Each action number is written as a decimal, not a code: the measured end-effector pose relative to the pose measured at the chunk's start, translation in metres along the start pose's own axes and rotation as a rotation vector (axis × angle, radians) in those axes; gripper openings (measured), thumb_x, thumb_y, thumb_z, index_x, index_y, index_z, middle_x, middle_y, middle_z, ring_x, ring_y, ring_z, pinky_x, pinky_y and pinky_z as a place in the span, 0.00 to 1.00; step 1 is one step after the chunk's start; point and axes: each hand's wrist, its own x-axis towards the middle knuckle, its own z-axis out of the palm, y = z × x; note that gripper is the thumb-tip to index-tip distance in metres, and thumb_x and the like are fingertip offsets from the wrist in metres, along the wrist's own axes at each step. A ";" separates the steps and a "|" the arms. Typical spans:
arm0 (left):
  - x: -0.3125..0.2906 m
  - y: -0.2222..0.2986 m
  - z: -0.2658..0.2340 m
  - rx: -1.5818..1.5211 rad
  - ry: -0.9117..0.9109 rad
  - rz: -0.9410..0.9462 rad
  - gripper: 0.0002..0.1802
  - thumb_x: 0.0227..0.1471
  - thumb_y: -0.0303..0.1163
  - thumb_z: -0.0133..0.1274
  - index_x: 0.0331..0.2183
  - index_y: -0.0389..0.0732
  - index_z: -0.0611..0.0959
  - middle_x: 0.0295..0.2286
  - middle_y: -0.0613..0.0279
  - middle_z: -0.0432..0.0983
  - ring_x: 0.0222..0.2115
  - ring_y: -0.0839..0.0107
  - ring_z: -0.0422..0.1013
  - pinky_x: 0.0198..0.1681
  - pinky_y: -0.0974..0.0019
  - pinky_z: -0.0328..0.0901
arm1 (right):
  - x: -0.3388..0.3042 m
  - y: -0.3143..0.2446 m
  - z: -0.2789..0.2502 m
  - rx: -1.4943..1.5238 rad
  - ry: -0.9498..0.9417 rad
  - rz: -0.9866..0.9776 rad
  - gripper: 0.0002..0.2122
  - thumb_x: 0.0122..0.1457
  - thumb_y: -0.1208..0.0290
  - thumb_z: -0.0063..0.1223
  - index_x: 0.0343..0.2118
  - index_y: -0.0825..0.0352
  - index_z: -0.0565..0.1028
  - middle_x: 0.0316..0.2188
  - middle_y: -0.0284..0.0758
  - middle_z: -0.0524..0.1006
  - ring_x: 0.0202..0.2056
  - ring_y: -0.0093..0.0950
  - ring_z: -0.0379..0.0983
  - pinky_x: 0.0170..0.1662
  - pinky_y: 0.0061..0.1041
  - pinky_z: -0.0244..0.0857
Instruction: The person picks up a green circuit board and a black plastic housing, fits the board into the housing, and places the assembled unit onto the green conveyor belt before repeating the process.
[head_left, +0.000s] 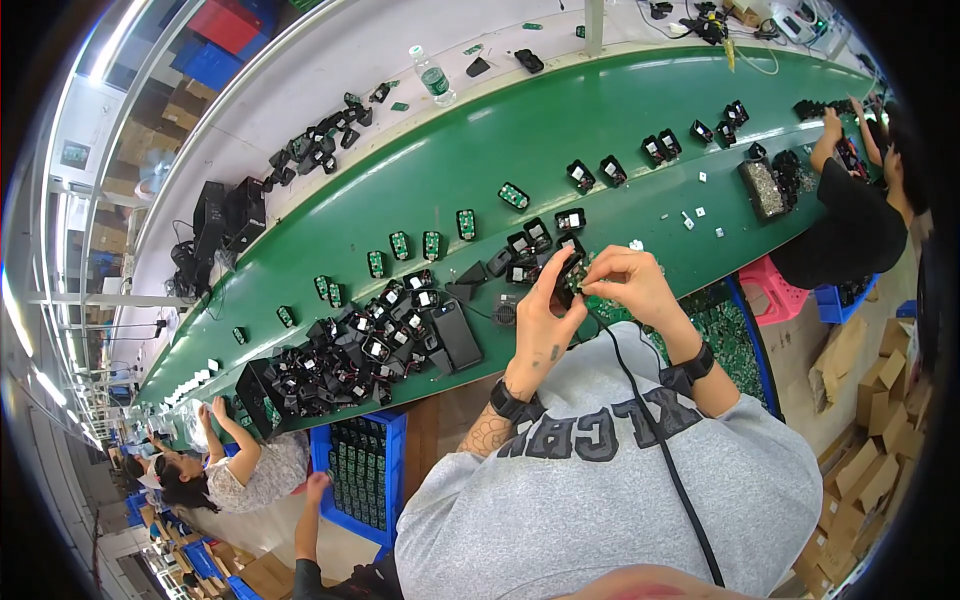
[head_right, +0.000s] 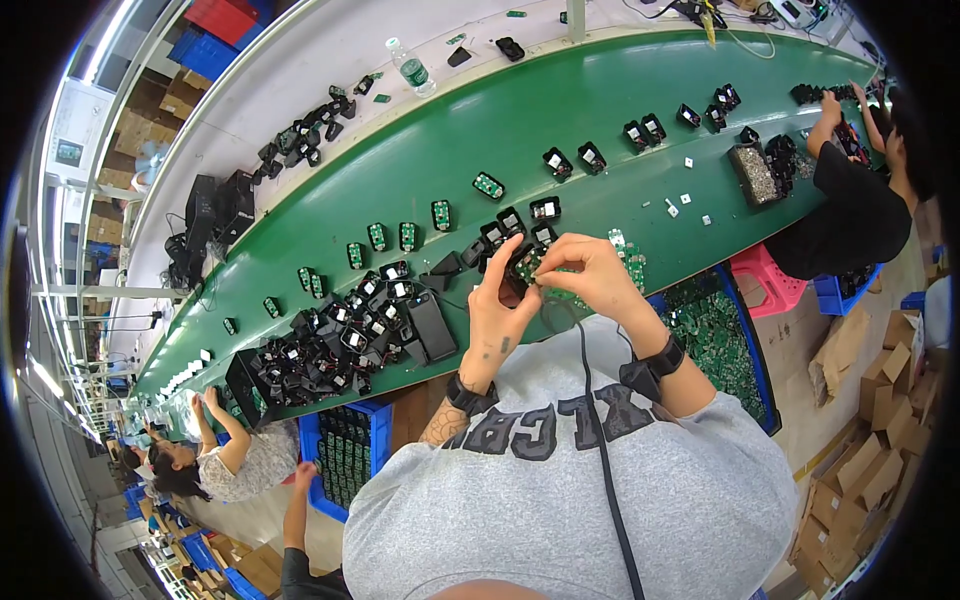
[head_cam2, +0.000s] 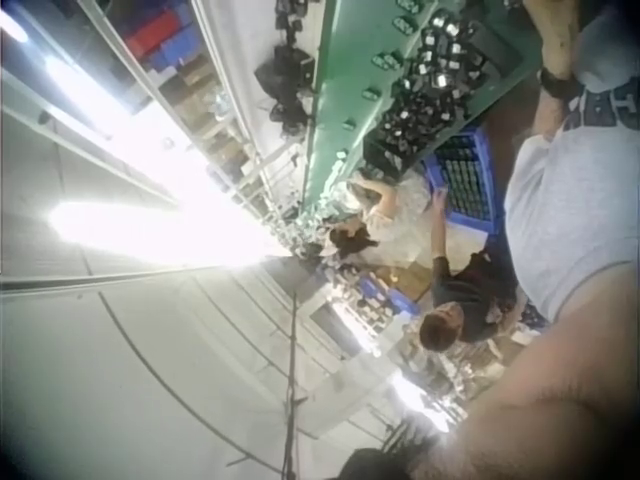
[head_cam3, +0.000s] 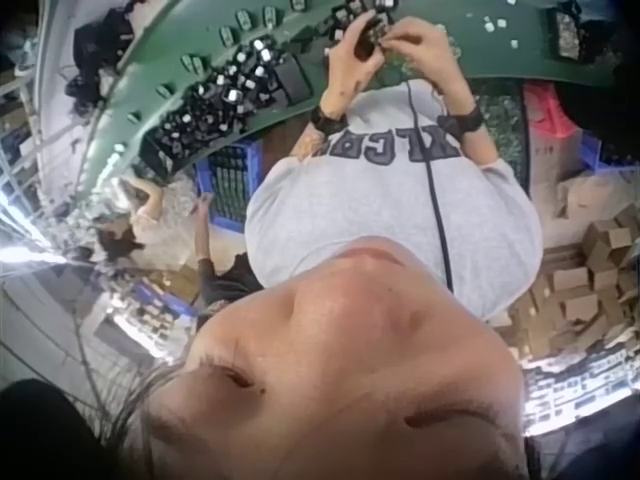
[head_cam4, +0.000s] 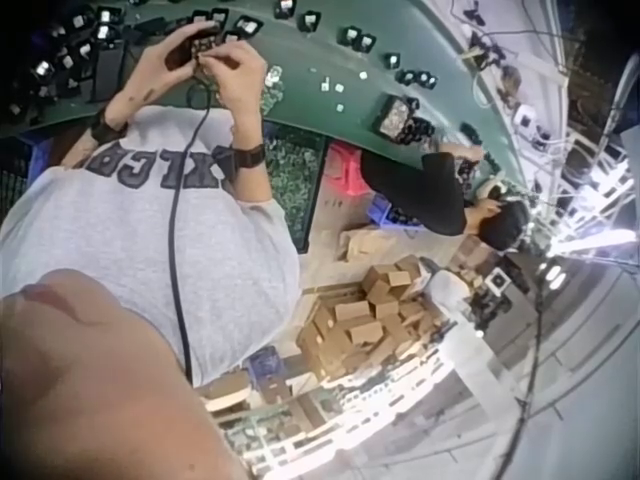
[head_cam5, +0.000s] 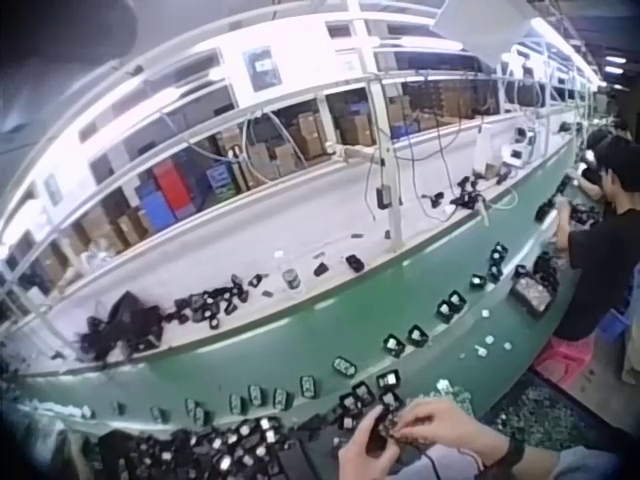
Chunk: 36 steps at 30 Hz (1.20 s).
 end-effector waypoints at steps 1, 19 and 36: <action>0.001 0.000 0.000 -0.006 -0.002 -0.002 0.35 0.44 0.21 0.55 0.56 0.44 0.68 0.31 0.66 0.78 0.27 0.82 0.72 0.33 0.75 0.70 | 0.000 -0.002 0.000 0.070 0.004 0.031 0.04 0.45 0.83 0.61 0.26 0.73 0.80 0.30 0.34 0.75 0.32 0.22 0.74 0.35 0.18 0.67; 0.000 0.002 -0.002 0.009 -0.024 -0.015 0.35 0.45 0.21 0.54 0.57 0.46 0.68 0.32 0.63 0.79 0.28 0.82 0.74 0.33 0.75 0.70 | 0.001 0.000 0.003 0.163 0.034 0.068 0.03 0.45 0.83 0.61 0.24 0.73 0.79 0.28 0.33 0.77 0.28 0.21 0.74 0.32 0.18 0.68; -0.002 0.002 0.000 -0.036 -0.036 -0.034 0.35 0.45 0.22 0.54 0.57 0.45 0.68 0.34 0.62 0.79 0.31 0.79 0.75 0.36 0.73 0.71 | -0.005 -0.005 0.001 0.147 0.029 0.148 0.04 0.45 0.81 0.60 0.26 0.74 0.80 0.30 0.34 0.76 0.31 0.23 0.75 0.36 0.20 0.69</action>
